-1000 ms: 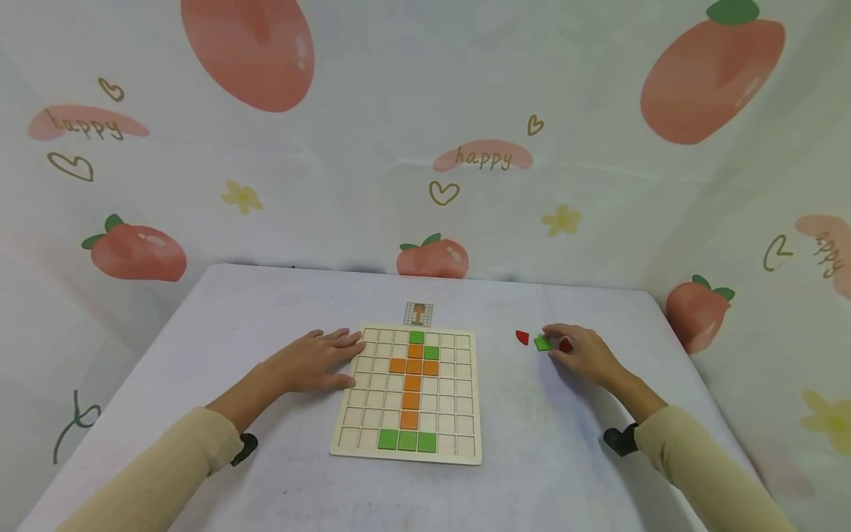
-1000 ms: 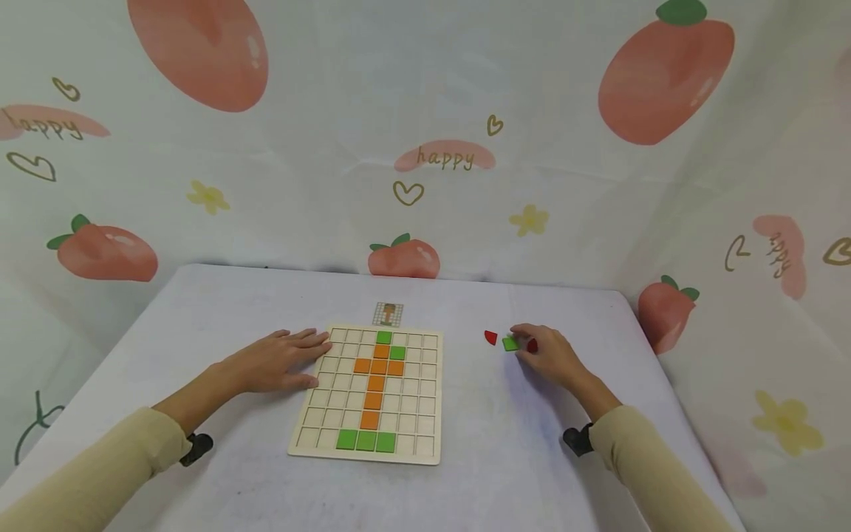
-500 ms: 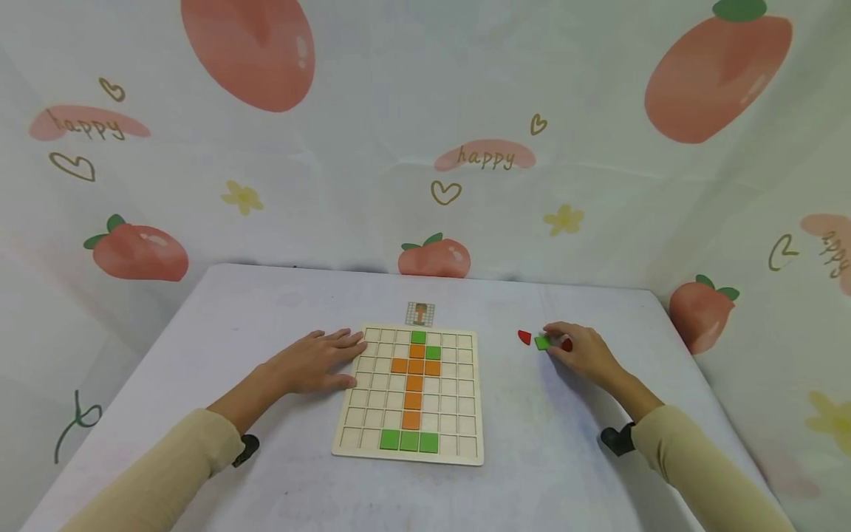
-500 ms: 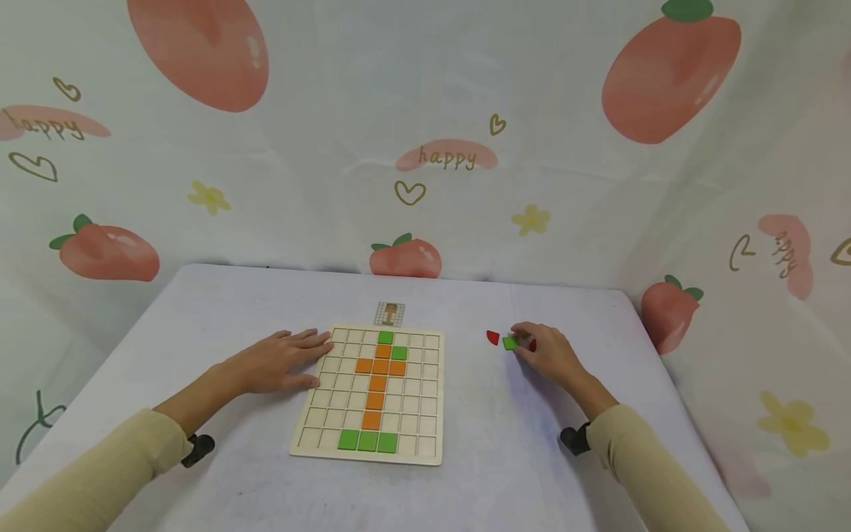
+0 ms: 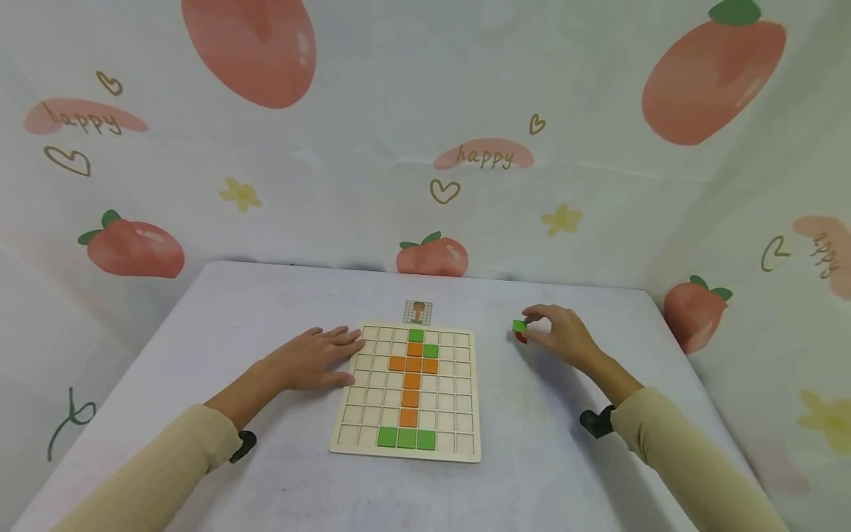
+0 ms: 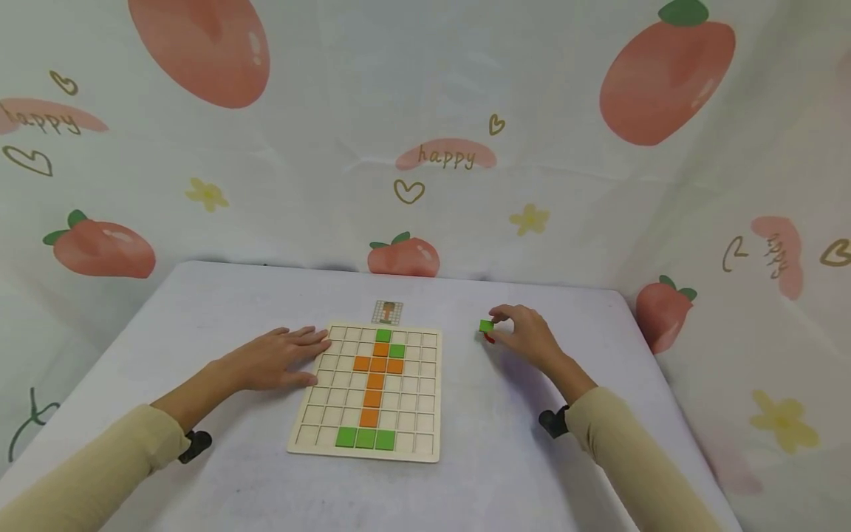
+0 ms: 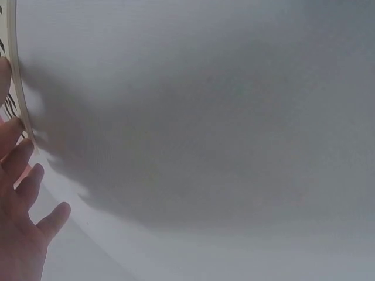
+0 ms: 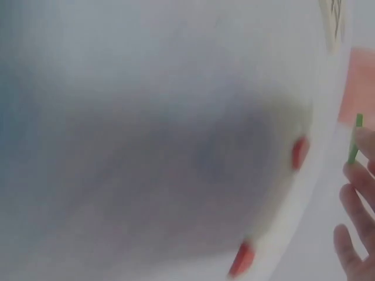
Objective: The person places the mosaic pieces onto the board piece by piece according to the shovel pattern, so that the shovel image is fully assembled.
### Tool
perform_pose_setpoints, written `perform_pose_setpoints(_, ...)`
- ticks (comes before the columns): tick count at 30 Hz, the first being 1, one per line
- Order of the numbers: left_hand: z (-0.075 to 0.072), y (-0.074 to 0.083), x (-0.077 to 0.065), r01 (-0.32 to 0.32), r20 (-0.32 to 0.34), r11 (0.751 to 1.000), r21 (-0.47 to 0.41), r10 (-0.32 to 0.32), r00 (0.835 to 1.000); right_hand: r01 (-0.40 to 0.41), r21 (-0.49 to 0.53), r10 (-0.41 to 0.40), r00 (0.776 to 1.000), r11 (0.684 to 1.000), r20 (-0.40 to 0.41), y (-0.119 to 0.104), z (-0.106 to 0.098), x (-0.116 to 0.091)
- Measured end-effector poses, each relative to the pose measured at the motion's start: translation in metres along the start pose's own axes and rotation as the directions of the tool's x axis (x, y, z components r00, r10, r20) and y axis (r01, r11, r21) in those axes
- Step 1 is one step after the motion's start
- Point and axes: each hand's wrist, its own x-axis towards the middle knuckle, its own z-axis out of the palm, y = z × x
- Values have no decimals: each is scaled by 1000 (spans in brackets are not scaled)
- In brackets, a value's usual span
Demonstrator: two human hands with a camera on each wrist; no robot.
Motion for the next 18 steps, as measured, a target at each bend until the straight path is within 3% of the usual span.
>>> perform_pose_setpoints(8, 2, -2, -1, 4, -2, 1000, -20, -4, 1000, 59, 3, -59, 998, 998, -4, -38, 31, 21)
perform_pose_setpoints(18, -1, -1, -2, 7, 0, 999, -36, -7, 1000, 91, 13, -92, 994, 996, 55, -83, 61, 42)
